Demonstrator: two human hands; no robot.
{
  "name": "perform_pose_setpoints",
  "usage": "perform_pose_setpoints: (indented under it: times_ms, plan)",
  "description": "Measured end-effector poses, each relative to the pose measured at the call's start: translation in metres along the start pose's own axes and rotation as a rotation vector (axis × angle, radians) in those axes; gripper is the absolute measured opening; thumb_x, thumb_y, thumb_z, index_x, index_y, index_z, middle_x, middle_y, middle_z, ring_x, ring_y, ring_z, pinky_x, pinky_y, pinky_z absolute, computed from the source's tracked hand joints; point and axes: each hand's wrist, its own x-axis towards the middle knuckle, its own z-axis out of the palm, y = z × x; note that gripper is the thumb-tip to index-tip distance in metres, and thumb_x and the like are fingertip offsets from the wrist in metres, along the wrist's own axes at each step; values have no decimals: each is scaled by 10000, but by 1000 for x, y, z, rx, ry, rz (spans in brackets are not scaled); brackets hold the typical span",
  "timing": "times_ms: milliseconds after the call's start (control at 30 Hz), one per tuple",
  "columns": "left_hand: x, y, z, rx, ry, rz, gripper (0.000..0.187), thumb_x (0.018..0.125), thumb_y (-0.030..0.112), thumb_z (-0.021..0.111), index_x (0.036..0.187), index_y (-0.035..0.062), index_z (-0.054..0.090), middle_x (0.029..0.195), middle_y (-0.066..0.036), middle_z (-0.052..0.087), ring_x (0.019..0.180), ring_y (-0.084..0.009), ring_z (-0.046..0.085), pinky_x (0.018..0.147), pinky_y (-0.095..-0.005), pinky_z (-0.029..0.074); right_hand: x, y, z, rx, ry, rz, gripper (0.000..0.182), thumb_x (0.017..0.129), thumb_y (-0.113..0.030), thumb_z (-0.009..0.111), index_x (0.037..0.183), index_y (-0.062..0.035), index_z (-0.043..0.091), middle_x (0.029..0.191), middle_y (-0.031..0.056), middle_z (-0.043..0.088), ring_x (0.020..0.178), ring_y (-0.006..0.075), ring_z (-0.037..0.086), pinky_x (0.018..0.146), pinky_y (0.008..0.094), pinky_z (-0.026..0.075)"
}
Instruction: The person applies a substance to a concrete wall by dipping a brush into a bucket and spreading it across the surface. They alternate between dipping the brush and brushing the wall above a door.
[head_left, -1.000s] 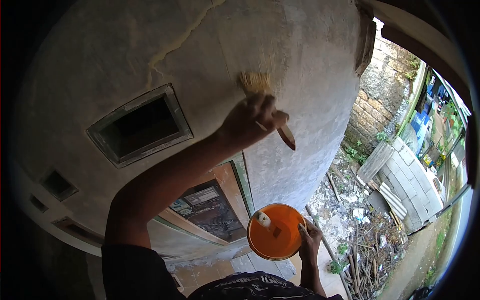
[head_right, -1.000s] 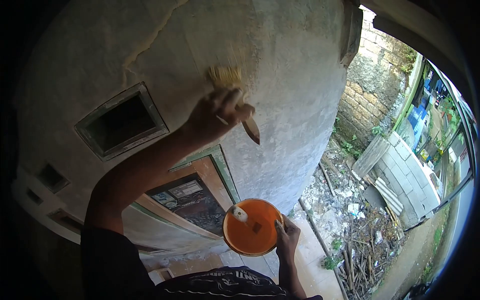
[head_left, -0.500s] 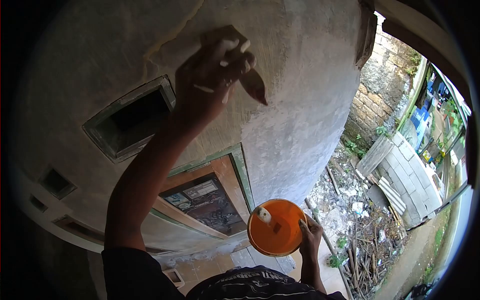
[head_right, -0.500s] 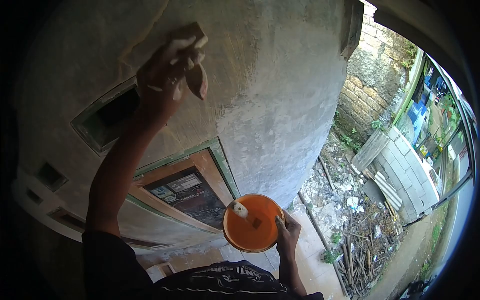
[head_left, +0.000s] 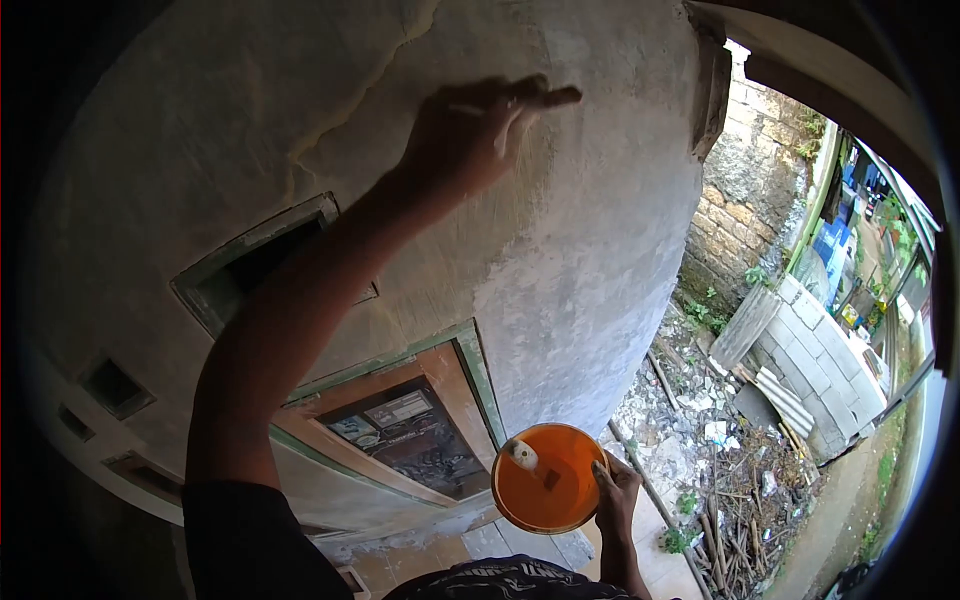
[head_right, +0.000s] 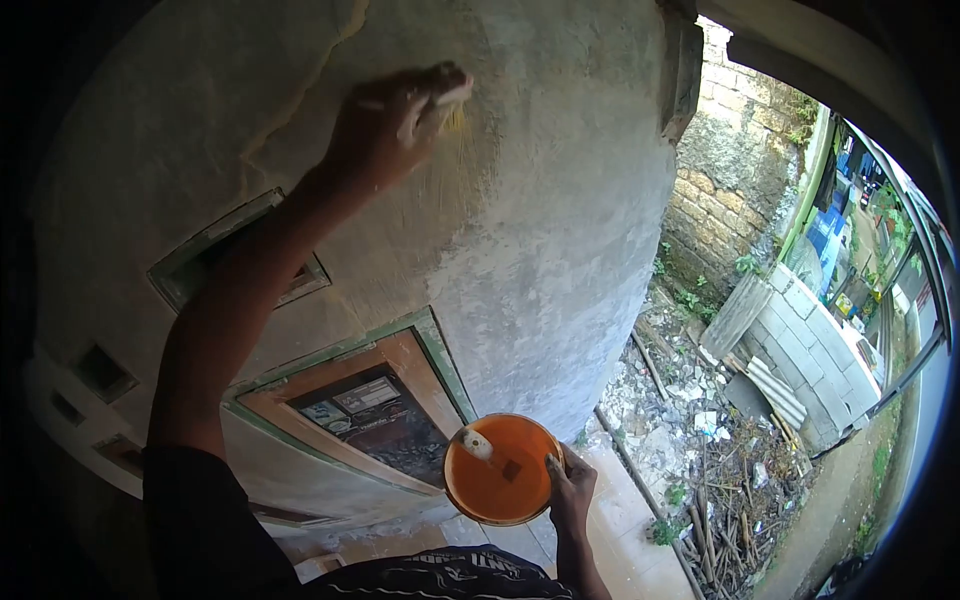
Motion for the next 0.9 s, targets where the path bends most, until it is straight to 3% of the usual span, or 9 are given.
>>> perform_pose_setpoints:
  times_ms: [133,200,233,300,533,700,733,800,900]
  plan:
    - [104,-41,-12,385,106,97,342,864,112,666,1197,188,661,838,-43,686,732,-167,675,656,-357,577,-2,1,-2,44,26,-13,297,907,-24,581,1166,113,632,1007,122,691,864,143,637,790,265,510]
    - [133,-42,-32,333,101,266,435,832,153,692,1255,128,594,1026,-91,694,916,-266,667,745,-368,554,-3,2,-5,44,35,-34,298,907,-21,579,1168,113,631,1005,120,691,860,144,638,785,264,511]
    - [132,-46,-25,358,-54,128,465,804,107,699,1257,125,597,1098,-126,680,1014,-289,644,871,-400,525,-3,3,-7,48,39,-41,298,907,-21,579,1168,113,631,1005,120,691,860,144,638,785,264,511]
    - [100,-29,2,551,86,368,363,860,119,672,1214,196,648,852,-46,673,759,-148,663,633,-338,578,-3,5,-11,26,73,-9,303,907,-21,580,1173,118,626,1010,122,690,857,146,638,779,264,512]
    - [14,64,35,25,-556,121,393,892,81,573,1273,179,595,930,-145,666,844,-272,692,738,-419,568,2,2,-17,75,68,-37,307,899,-15,589,1171,124,625,1002,128,693,850,149,643,780,268,519]
    - [101,-3,14,270,-296,-170,320,874,132,680,1193,147,655,1019,-111,705,698,-211,685,682,-340,585,6,1,-15,42,101,-33,309,893,-8,592,1171,124,627,1003,132,694,853,152,646,781,266,520]
    - [119,-25,7,349,-179,-73,306,863,89,672,1164,142,659,994,-114,702,745,-213,689,677,-327,577,7,2,-16,41,100,-35,309,893,-8,592,1171,124,627,1003,132,694,853,152,646,781,266,520]
    - [147,-57,-10,388,-5,11,424,840,98,655,1259,106,595,1170,-151,655,1102,-310,608,964,-443,472,6,4,-19,68,104,-47,309,893,-1,589,1173,125,625,1004,133,694,850,154,647,776,263,519]
    - [174,-73,-22,611,18,78,394,891,134,599,1280,74,571,1211,-169,629,1120,-324,596,958,-460,469,4,3,-21,57,112,-46,308,895,6,579,1175,125,624,1003,134,693,851,154,646,775,263,518]
